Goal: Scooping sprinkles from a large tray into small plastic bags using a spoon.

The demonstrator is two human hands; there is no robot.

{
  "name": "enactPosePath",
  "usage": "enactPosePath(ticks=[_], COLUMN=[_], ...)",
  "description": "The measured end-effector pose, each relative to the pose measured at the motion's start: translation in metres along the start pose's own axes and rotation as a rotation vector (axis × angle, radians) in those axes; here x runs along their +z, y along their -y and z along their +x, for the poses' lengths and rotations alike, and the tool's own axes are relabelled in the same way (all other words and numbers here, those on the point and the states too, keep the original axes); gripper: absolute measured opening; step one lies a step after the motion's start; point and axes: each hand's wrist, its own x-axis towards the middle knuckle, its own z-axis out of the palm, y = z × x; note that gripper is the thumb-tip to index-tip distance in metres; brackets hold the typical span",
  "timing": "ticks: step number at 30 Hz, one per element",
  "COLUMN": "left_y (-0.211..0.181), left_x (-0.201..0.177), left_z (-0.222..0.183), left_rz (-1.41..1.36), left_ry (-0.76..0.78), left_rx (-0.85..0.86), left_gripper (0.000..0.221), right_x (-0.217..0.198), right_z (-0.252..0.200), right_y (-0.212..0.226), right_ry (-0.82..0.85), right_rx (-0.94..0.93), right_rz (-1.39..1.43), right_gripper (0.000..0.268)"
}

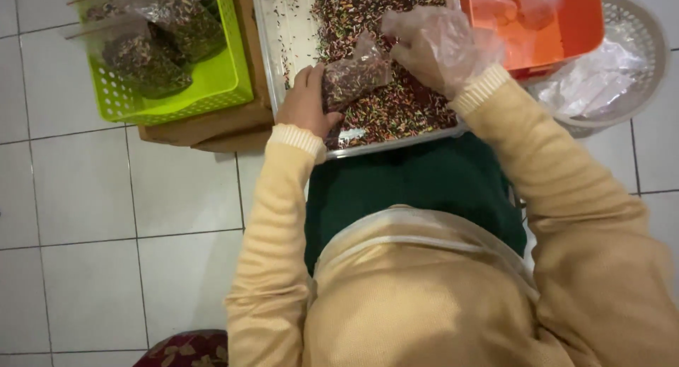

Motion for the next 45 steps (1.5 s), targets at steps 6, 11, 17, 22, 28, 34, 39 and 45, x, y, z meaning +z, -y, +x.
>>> enactPosePath(ticks=[6, 11, 17, 22, 28, 34, 39, 45], left_y=[-0.004, -0.002, -0.015, -0.004, -0.005, -0.032, -0.01, -0.001], left_x=[-0.005, -0.003, -0.024, -0.011, -0.008, -0.035, -0.009, 0.003], left_z=[-0.002, -0.003, -0.009, -0.013, -0.003, 0.0, -0.002, -0.01], left_rz=[0.006, -0.057, -0.271, -0.163, -0.263, -0.455, -0.424, -0.359], left_ry=[-0.021, -0.051, -0.043, -0.073, -0.065, 0.087, -0.168, -0.056], left_rx=[0.019, 0.065, 0.105, 0.136, 0.154, 0.071, 0.374, 0.204], left_gripper=[0.096, 0.095, 0.092, 0.092, 0.107, 0.07, 0.089, 0.089], right_x=[-0.05, -0.034, -0.08, -0.069, -0.087, -0.084, -0.075, -0.058], right_z=[0.037, 0.041, 0.033, 0.037, 0.03, 0.022, 0.001, -0.022], right_y=[0.013, 0.009, 0.022, 0.022, 0.018, 0.023, 0.023, 0.022], right_ry=[0.063, -0.069, -0.374, -0.431, -0.469, -0.553, -0.686, -0.654], right_rx=[0.139, 0.073, -0.071, -0.192, -0.313, -0.28, -0.038, 0.014], right_rz=[0.789, 0.558, 0.365, 0.576, 0.617, 0.677, 0.331, 1.171], right_gripper=[0.023, 0.043, 0.047, 0.032, 0.03, 0.022, 0.023, 0.011])
